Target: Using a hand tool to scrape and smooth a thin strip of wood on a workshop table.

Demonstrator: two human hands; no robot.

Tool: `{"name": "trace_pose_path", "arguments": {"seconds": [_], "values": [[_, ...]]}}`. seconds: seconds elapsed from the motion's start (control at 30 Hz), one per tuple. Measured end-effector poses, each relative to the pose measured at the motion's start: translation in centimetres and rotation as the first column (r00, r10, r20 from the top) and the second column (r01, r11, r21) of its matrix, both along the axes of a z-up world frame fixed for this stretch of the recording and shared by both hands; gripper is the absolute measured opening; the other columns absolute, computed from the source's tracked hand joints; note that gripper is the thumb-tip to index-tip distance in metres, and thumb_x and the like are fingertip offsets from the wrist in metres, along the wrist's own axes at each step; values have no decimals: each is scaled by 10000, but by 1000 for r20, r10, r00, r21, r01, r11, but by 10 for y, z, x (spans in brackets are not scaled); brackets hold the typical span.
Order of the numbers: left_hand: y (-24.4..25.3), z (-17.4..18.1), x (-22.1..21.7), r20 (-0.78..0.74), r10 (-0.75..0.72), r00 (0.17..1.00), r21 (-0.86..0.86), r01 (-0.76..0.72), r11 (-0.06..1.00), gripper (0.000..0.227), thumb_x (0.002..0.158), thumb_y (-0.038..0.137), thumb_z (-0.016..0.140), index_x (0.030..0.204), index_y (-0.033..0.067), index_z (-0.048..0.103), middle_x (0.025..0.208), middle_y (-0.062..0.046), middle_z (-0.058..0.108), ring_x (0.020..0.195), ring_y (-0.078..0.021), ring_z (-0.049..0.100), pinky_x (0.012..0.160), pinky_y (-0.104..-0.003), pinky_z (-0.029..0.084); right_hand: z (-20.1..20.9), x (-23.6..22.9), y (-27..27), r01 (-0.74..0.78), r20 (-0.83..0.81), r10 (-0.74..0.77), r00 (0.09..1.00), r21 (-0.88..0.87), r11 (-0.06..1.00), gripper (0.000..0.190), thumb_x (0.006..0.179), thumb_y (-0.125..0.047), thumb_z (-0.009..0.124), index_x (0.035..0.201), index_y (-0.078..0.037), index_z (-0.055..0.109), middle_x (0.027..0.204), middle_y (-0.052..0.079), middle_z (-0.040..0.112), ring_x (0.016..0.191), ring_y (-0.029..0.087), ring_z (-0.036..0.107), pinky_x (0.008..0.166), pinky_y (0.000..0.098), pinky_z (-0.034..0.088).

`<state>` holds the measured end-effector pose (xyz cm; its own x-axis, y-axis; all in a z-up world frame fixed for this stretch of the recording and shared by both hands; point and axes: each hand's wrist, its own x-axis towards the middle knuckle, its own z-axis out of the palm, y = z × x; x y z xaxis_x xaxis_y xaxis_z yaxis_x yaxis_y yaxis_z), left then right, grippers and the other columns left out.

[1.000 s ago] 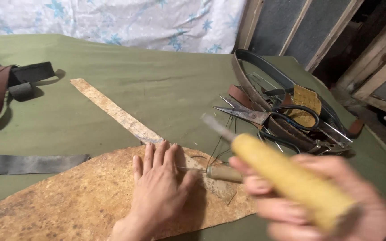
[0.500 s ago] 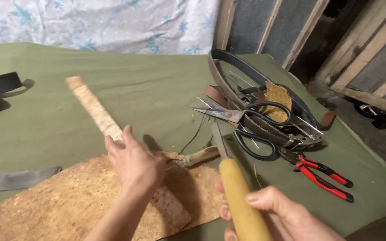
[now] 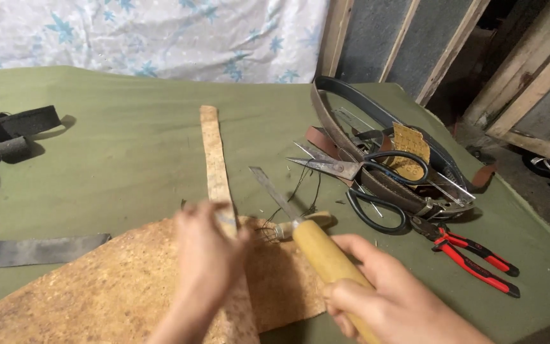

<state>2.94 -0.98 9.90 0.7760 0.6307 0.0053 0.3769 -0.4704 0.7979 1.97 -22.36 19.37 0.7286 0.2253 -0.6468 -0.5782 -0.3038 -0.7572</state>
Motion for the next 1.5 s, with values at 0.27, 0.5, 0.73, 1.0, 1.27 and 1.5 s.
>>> {"name": "trace_pose_path", "arguments": {"seconds": [0.27,0.5,0.73,1.0,1.27,1.5], "values": [[-9,-62,-28,-71,-309,948,505,301,809,736,874,528,663,1483,162,469,1622,-122,402,1542,-361,253,1205,-573,184,59,-7,55,-379,40,561,827,-698,608,790,920,-340,531,1586,-672,265,1233,-30,744,824,232,774,756,387,516],[1,-101,-27,-159,-338,928,691,349,633,828,949,505,377,1621,51,209,1683,-132,230,1575,-313,111,1222,-546,48,78,-7,88,-443,40,603,796,-641,627,281,1000,-211,369,1254,-285,464,1157,155,676,1063,379,681,891,576,514],[1,-115,-32,2,-242,970,917,95,388,783,970,503,235,1618,66,184,1714,-101,163,1639,-279,54,1334,-497,2,45,-4,116,-448,26,596,803,-632,632,417,1057,-203,362,1469,-264,334,1420,71,591,1257,251,666,1025,476,524],[-14,-93,-27,97,-148,984,938,-40,344,681,1107,470,80,1668,85,81,1671,-96,130,1604,-271,62,1353,-472,-4,31,30,156,-399,75,527,846,-566,721,279,1152,-156,424,1431,-151,423,758,82,633,447,127,481,368,190,411],[2,-82,-20,-241,-315,918,757,381,531,718,873,409,466,1507,82,386,1547,-192,425,1462,-406,340,1166,-633,257,47,5,137,-429,-19,650,760,-766,479,194,1088,-300,323,1201,-247,471,1021,123,767,954,324,752,780,516,567],[-8,-66,-19,-205,-257,944,718,323,617,806,834,485,460,1530,88,377,1497,-138,481,1426,-365,391,1149,-593,272,47,37,157,-435,9,567,823,-632,641,286,1088,-105,417,1362,-160,479,1140,120,684,949,223,698,801,356,576]]}}
